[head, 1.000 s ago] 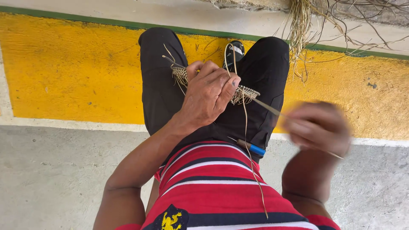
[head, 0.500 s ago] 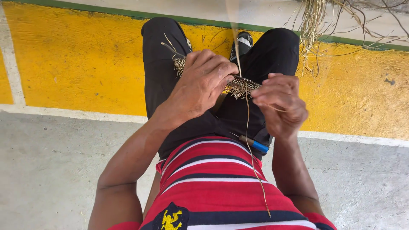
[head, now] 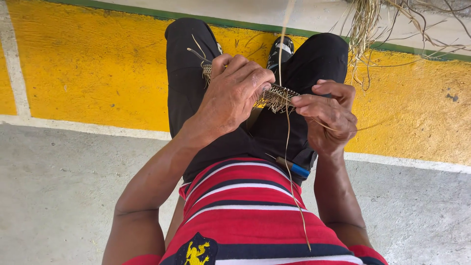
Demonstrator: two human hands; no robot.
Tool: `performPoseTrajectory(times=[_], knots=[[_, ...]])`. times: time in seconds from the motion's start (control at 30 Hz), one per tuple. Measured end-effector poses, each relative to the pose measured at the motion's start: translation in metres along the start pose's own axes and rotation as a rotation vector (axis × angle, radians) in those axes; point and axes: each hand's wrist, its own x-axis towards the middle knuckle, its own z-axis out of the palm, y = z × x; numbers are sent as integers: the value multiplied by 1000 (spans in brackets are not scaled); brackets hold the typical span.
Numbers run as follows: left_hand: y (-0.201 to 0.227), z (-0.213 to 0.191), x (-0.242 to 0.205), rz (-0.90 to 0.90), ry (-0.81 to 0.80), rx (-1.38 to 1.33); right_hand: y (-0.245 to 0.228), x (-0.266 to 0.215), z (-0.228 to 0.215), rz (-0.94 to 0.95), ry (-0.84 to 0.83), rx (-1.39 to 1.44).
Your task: Weaving a circular mat using straw fibers and a blue-handled weaving tool.
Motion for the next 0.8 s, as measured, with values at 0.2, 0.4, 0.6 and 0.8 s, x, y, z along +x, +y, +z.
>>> performPoseTrajectory(times=[0.2, 0.4, 0.6, 0.8], knots=[[1, 1, 2, -3, 20, -23, -4, 7, 2, -41, 3, -62], [1, 2, 3, -7, 7, -31, -12, 15, 9, -125, -69, -353], [-1, 5, 1, 6, 29, -34, -17, 22, 17, -21, -159, -384], [-3, 7, 6, 1, 47, -83, -6, 18, 19, -42, -140, -393]])
